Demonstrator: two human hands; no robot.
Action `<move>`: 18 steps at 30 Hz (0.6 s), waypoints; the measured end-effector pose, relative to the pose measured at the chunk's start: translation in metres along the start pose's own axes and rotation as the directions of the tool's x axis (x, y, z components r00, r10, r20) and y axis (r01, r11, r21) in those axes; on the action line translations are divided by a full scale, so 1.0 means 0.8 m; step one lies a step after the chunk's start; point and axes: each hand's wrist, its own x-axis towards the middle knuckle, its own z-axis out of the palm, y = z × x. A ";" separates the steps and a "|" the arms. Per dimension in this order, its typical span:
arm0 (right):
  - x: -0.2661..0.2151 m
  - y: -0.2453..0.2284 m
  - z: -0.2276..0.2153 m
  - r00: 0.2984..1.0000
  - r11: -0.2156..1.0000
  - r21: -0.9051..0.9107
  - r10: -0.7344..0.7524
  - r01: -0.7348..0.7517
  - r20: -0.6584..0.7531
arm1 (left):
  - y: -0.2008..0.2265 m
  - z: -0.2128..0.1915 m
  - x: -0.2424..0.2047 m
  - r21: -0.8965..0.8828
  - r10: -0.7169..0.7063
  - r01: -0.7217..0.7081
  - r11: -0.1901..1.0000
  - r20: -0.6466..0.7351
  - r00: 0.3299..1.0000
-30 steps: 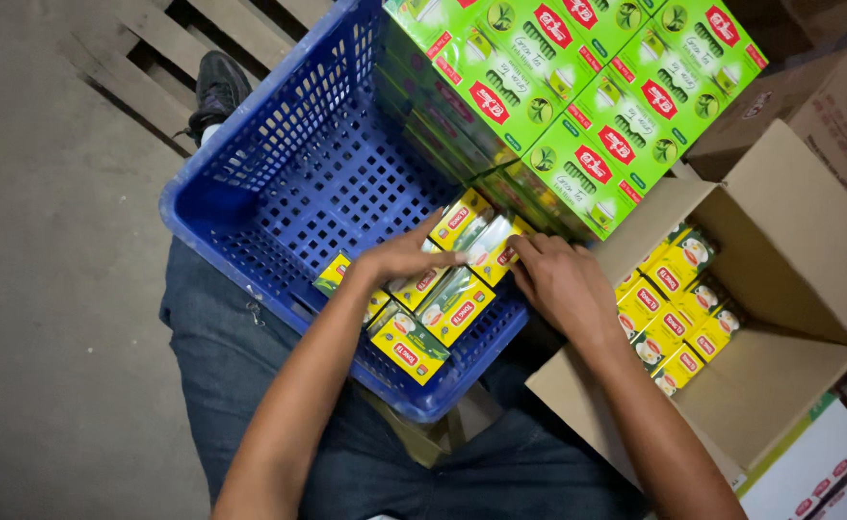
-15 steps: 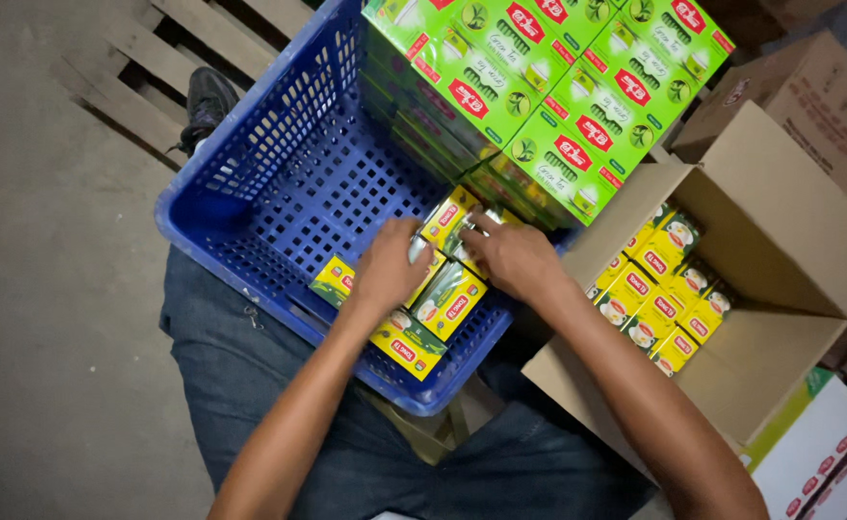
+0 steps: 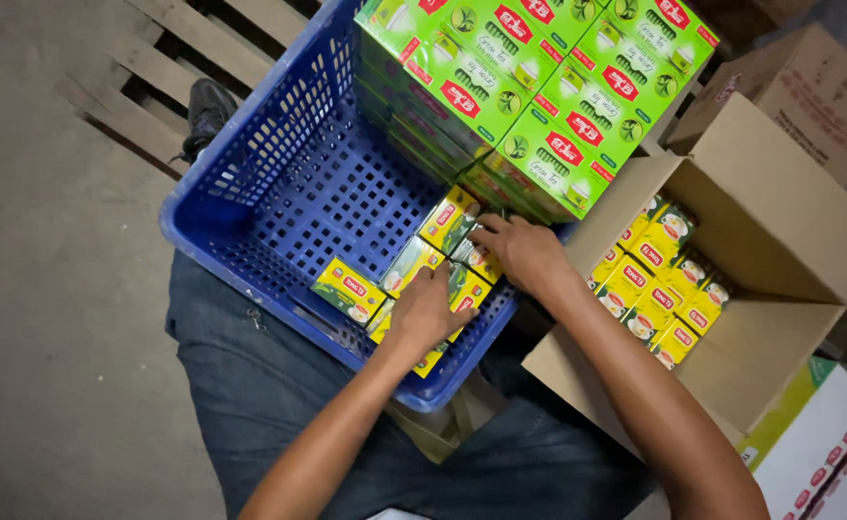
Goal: The person sits on the floor and transfers small yellow boxes from a large cardboard carton into a blue plastic basket. They arrange the boxes in neat rows within the basket, occasionally adjusting their position to fit more items.
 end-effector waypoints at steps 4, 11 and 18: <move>0.009 -0.005 -0.003 0.999 0.999 0.044 0.013 -0.015 0.036 | 0.016 -0.001 -0.006 -0.027 -0.026 0.025 0.999 -0.044 0.999; 0.046 -0.007 0.053 1.000 0.975 -0.222 -0.015 0.010 -0.020 | 0.030 -0.007 -0.014 -0.034 -0.002 0.000 0.999 -0.058 0.998; 0.021 0.008 0.021 0.955 0.977 -0.168 -0.168 0.129 -0.243 | 0.043 -0.056 -0.032 -0.113 -0.027 0.026 0.993 -0.005 1.000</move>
